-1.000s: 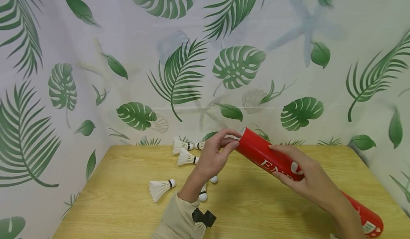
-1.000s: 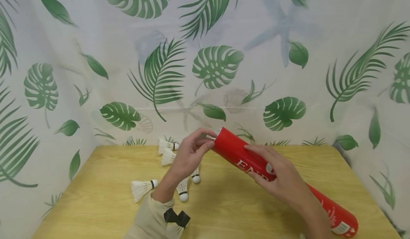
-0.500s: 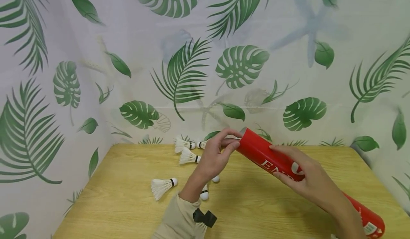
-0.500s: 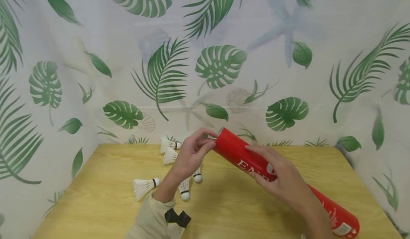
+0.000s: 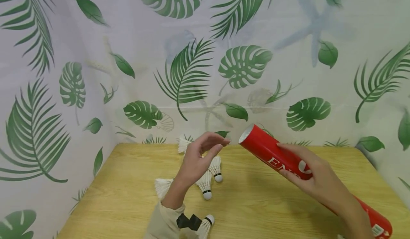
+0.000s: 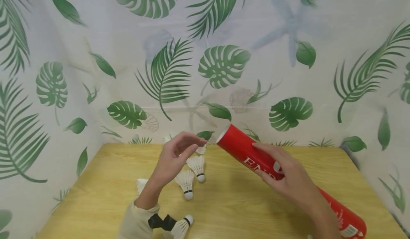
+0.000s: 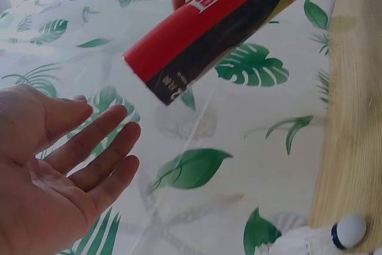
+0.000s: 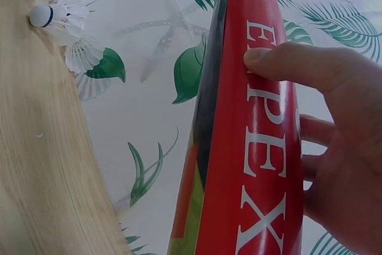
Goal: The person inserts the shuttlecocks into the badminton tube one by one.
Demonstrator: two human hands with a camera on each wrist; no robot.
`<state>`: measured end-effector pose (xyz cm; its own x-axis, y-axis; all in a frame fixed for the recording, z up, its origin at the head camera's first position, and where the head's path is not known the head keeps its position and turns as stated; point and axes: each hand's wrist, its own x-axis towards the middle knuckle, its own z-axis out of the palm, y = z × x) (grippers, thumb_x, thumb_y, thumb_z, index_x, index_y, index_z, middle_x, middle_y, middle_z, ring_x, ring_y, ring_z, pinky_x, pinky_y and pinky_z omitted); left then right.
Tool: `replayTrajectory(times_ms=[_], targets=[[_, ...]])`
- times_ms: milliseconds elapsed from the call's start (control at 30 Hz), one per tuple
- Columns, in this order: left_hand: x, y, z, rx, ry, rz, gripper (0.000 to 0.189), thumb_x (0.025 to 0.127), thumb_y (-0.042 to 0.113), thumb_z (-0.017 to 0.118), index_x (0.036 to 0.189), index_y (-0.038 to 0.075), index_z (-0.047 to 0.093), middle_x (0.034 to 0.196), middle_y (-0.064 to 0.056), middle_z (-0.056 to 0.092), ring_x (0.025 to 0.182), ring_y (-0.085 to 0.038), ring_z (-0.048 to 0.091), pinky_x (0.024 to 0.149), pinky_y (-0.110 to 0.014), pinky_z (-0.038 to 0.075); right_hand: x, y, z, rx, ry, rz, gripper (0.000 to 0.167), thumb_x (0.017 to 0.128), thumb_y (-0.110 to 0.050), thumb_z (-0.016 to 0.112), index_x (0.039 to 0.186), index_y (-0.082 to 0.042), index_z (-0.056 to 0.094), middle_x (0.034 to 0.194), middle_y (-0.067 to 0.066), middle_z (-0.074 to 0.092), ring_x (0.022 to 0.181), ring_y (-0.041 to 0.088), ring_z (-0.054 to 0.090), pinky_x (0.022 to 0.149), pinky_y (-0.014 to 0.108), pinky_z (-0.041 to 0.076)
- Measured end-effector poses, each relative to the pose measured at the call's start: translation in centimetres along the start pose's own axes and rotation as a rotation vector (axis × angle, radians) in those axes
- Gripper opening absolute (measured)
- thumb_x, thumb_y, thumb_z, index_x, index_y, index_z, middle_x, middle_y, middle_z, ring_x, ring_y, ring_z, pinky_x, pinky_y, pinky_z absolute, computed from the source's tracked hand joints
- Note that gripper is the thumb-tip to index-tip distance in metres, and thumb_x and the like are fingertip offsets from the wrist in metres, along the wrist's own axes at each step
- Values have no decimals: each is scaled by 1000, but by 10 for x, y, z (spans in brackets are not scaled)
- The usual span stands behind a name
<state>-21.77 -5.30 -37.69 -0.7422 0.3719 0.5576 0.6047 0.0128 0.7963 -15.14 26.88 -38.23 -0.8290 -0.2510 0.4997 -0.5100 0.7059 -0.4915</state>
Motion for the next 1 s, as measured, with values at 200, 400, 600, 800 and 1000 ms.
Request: replayTrajectory(times_ms=[200, 400, 600, 800, 1000], targets=[[-11, -12, -16, 33, 45, -36, 18, 103, 10, 62, 120, 5, 68, 118, -10, 71, 111, -23, 68, 100, -40, 53, 0, 2, -2, 1, -7, 10, 78, 81, -11, 88, 148, -30, 52, 130, 0, 61, 95, 19, 55, 60, 26, 55], [-19, -38, -27, 100, -11, -165, 21, 101, 9, 67, 121, 3, 67, 119, -13, 70, 112, -30, 67, 99, -43, 53, 1, 3, -2, 5, -4, 31, 79, 81, -10, 88, 148, -33, 52, 130, -1, 61, 97, 19, 56, 61, 26, 56], [-30, -70, -29, 148, -15, -283, 24, 98, 8, 70, 120, 1, 68, 121, -15, 69, 117, -36, 64, 100, -51, 51, -1, 3, -3, 0, -14, 48, 77, 83, -12, 87, 148, -33, 52, 131, 2, 61, 99, 21, 57, 61, 26, 55], [-35, -96, -20, 184, -59, -283, 17, 100, 12, 69, 115, 5, 70, 132, -17, 64, 128, -33, 57, 102, -59, 47, -2, 5, -4, -1, -25, 39, 78, 82, -12, 87, 149, -31, 51, 134, 3, 59, 100, 23, 56, 61, 26, 55], [-43, -105, -15, 241, -121, -322, 16, 102, 14, 65, 115, 6, 70, 137, -18, 61, 134, -35, 52, 108, -61, 41, -2, 4, -2, 4, -26, 48, 78, 82, -12, 87, 149, -32, 51, 136, 2, 59, 102, 22, 56, 62, 26, 56]])
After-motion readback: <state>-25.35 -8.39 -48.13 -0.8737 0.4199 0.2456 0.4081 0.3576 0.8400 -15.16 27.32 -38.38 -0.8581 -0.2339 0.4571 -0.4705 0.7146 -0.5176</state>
